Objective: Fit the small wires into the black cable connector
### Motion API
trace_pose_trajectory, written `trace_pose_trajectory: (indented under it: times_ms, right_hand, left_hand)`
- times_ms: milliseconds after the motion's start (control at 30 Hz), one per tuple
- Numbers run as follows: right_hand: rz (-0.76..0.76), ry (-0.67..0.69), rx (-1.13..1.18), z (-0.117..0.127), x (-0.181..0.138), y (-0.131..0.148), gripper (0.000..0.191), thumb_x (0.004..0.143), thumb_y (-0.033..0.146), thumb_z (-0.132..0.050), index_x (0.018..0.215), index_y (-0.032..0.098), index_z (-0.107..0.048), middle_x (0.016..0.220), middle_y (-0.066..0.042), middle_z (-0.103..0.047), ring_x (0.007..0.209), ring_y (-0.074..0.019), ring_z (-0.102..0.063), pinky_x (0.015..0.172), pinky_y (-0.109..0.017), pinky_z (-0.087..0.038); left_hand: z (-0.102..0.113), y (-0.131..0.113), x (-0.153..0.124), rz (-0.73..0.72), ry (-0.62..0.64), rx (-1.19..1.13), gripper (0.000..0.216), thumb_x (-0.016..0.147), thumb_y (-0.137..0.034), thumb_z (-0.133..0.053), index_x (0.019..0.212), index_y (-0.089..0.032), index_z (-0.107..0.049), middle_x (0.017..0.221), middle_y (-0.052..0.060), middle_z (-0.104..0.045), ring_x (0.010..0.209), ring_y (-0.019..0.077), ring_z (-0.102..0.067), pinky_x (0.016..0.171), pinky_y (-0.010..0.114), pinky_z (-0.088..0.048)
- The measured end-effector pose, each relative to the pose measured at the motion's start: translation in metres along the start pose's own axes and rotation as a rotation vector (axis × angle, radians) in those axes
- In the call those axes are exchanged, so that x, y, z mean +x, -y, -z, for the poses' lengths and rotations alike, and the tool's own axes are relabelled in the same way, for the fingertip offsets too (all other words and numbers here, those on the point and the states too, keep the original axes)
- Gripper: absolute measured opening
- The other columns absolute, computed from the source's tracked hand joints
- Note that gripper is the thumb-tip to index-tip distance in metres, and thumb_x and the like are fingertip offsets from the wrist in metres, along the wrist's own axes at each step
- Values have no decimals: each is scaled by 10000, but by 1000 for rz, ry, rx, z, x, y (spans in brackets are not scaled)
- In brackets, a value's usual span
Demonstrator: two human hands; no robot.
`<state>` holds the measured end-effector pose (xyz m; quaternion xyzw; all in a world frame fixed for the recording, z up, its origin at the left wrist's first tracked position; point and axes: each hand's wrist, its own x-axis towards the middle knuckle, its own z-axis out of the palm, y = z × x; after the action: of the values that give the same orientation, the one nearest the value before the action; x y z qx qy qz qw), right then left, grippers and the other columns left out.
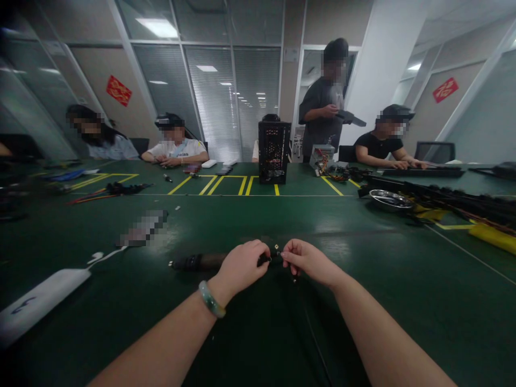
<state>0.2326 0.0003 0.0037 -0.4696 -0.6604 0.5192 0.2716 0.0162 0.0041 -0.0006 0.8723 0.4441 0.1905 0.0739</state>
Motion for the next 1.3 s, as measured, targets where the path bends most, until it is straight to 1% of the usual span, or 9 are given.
trace_pose_trajectory:
  times_ms: [167,267,500,733,800,900,1100,1200,1300]
  right_hand:
    - [-50,-81,-443,-6,5,0,139,869,299,-558,904,166,-581,736,-13,-663,599,-119,-591,540,-218,-433]
    - [-32,-80,-526,-8,4,1,129,857,270,-567,919,172,-625,769,-21,-682,662,-136,-624,576,-223,-447]
    - [-36,-30,-512,-8,0,8,151,846,260,-591,953,208,-684,874,-19,-712,760,-160,-650,649,-236,-473]
    - [-94,-128,-591,-12,-3,8,113,855,254,-585,905,195,-667,837,-34,-714,684,-162,-650,567,-229,-442]
    - [-78,-176,-622,-15,-2,8,97,848,260,-600,876,200,-671,822,-30,-714,712,-169,-653,590,-234,-440]
    - [-33,-208,-629,-21,1,9,79,833,270,-630,853,212,-680,833,-19,-718,772,-173,-656,641,-237,-441]
    - [6,-295,-637,-28,3,9,93,848,275,-606,865,215,-675,818,-15,-717,748,-171,-652,628,-242,-428]
    - [45,-286,-594,-26,4,6,85,843,276,-608,857,223,-674,810,-2,-718,745,-167,-649,634,-243,-426]
    - [10,-254,-520,-24,7,2,90,830,275,-618,858,216,-680,813,-1,-719,748,-163,-648,632,-237,-430]
  left_hand:
    - [4,0,-1,6,25,-5,120,863,-298,-564,948,-216,-583,975,18,-585,917,190,-563,802,328,-449]
    - [5,-1,-2,16,23,-25,118,865,-299,-560,952,-222,-583,980,12,-588,920,188,-564,792,331,-452]
    - [5,-4,-2,18,34,10,126,868,-290,-569,975,-224,-577,1002,11,-587,944,185,-561,803,322,-448]
    - [4,-2,-3,8,9,-7,126,861,-279,-577,980,-235,-579,992,0,-591,912,176,-565,802,319,-450]
    - [3,-2,-2,6,8,-4,124,860,-274,-574,976,-229,-584,992,10,-594,919,184,-564,816,325,-450]
    - [2,-2,-2,13,17,1,128,862,-273,-569,976,-220,-590,998,25,-596,929,196,-564,830,334,-450]
    - [1,0,-1,-1,9,-12,124,852,-267,-596,972,-234,-588,988,2,-592,924,185,-563,822,326,-448]
    - [1,1,-1,-9,4,-32,117,860,-312,-600,948,-235,-593,979,2,-591,915,187,-560,806,324,-447]
    - [1,0,-1,-14,13,-28,100,882,-314,-572,929,-230,-597,968,7,-593,915,188,-555,797,319,-441]
